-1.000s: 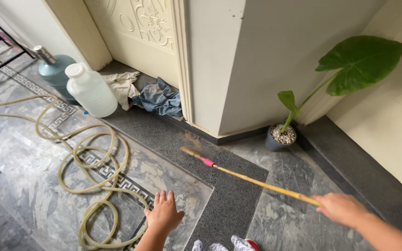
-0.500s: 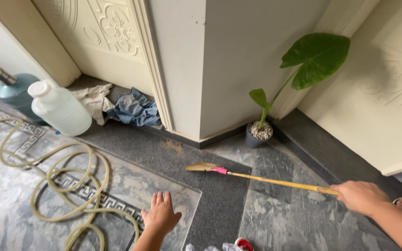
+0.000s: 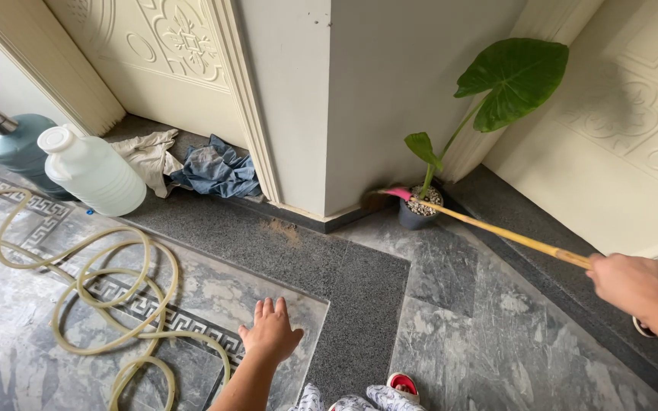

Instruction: Sweep a dusty floor and wash a cleaning rag in a sink.

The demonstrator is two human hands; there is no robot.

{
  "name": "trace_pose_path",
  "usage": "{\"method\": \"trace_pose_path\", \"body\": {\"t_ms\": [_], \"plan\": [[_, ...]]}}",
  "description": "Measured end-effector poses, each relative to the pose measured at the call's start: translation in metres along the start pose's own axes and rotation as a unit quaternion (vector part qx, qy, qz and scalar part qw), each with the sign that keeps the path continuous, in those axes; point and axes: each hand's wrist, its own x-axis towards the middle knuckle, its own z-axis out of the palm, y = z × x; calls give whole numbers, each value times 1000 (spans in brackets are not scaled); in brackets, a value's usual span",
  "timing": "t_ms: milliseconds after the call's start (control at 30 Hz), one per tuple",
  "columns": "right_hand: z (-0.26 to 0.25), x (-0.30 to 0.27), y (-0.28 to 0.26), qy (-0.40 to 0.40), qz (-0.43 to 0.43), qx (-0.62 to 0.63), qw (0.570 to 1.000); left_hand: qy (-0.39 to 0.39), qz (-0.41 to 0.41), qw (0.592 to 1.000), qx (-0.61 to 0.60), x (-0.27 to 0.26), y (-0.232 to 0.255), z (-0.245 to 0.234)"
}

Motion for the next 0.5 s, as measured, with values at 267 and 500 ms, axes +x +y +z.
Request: {"method": "trace_pose_path", "body": {"t_ms": [267,500], "plan": [[-33,-17,-77,70,-132,-2,989,-1,-24,1000,-15,-7,-11,7],[-39,-31,-110,56,-144,92,984,3,-41,999,-24,-11,-18,12]]}}
